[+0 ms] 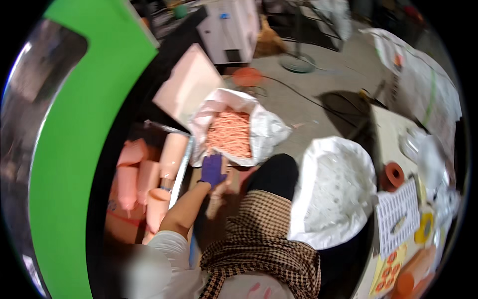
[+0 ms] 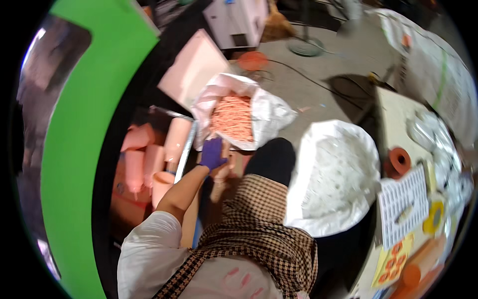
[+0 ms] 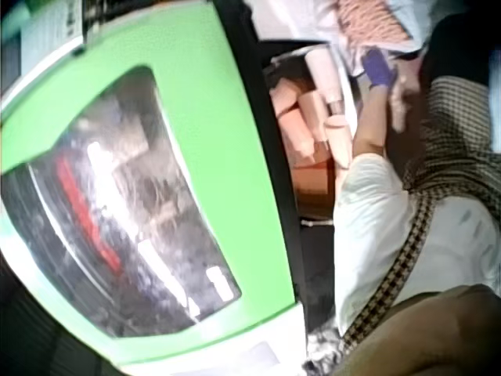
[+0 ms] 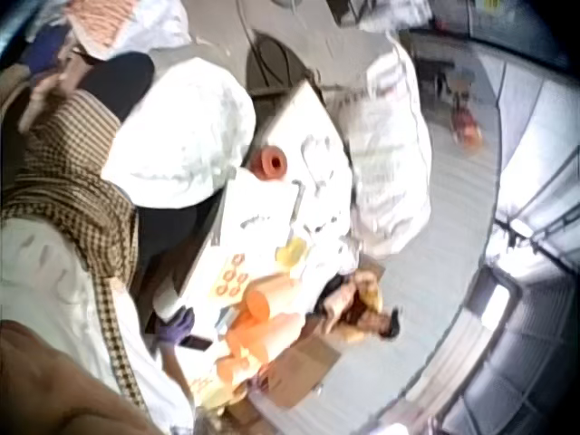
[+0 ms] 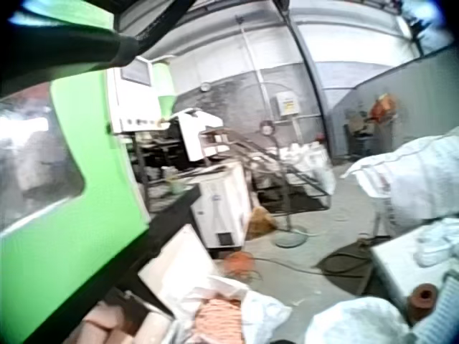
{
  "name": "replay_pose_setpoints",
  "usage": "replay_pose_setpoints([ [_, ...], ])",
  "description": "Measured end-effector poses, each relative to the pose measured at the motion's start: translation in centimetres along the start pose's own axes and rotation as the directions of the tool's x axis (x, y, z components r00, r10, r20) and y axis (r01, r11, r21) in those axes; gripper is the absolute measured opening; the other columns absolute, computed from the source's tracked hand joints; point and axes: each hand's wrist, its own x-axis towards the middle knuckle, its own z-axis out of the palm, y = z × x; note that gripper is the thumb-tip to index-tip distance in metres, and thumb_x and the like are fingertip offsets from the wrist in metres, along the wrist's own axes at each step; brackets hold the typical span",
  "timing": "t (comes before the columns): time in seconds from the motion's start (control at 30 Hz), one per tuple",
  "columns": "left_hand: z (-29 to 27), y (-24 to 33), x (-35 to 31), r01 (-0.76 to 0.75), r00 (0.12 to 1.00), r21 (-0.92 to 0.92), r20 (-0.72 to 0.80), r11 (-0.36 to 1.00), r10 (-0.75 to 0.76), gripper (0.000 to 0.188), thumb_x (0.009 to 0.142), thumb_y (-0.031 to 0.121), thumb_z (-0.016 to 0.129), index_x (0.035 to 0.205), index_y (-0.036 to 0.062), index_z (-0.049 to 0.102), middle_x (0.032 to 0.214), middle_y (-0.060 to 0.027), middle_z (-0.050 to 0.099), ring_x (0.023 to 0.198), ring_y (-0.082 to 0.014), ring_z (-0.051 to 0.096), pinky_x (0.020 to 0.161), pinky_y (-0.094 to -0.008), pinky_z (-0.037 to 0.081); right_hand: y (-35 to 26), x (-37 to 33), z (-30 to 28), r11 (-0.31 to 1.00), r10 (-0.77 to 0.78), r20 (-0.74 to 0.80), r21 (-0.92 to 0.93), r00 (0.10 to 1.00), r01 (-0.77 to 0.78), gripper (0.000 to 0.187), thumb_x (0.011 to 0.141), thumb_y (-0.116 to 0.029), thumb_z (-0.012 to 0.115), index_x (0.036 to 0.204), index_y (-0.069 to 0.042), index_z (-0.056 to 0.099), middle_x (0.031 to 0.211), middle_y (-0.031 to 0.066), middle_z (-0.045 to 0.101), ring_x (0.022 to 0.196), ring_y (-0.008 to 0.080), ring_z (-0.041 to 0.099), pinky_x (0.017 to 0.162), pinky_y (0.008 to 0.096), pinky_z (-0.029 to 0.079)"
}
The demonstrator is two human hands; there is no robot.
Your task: The person applies stickers to plastic bottles, then inserts a small tube into each bottle and places them into a bin.
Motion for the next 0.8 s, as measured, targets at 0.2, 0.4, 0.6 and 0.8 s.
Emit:
replay_pose_setpoints([
  [0.2,6.1,-1.3,-0.6,0.243,0.798,-0.161,0.593,0.957,-0.103,0.039,0.086,0.037,0.066,0.113,0.0094,0.071,0.107,-0.0175,0.072,0.099,-0.0336,0.068,0.086,-0.0474,0.053,3.2,-3.6,-7.2,0.988,-0.093,0.315,0.144,0.944,0.050,0.077,0.072,-0.034,0.062,0.141,-0.005,0.046,0.143,0.0262,0.043,0.129,0.0511,0.040,0.109,0.0627,0.031],
  [0.4,-8.5,-0.5,-1.5,0.567,0.801,-0.325,0.432,0.757,-0.414,0.041,0.091,0.039,0.060,0.116,0.0060,0.065,0.117,-0.0201,0.067,0.103,-0.0386,0.065,0.090,-0.0464,0.051,-0.3,5.9,-14.4,0.982,-0.114,-0.106,0.136,0.988,0.128,0.043,0.072,-0.010,0.065,0.115,-0.008,0.062,0.120,0.0186,0.058,0.111,0.0434,0.051,0.096,0.0598,0.040],
  [0.6,-15.2,1.5,-1.5,0.167,0.947,-0.803,-0.032,0.572,-0.321,0.045,0.098,0.032,0.053,0.131,0.0013,0.051,0.130,-0.0215,0.058,0.113,-0.0347,0.060,0.097,-0.0438,0.049,-19.9,28.8,-6.7,0.156,-0.130,0.055,0.987,0.990,-0.034,0.096,0.084,-0.041,0.078,0.156,-0.003,0.026,0.157,0.0210,0.032,0.145,0.0360,0.031,0.119,0.0441,0.027],
  [0.8,-15.4,5.3,-5.6,-0.225,0.964,-0.938,-0.253,0.262,-0.079,0.051,0.106,0.025,0.046,0.147,-0.0034,0.037,0.143,-0.0228,0.049,0.124,-0.0308,0.056,0.103,-0.0411,0.047,-33.0,33.3,-4.7,-0.299,-0.190,-0.178,0.947,0.966,0.116,0.109,0.074,-0.035,0.087,0.157,-0.006,0.022,0.158,0.0149,0.030,0.146,0.0292,0.031,0.120,0.0400,0.025],
])
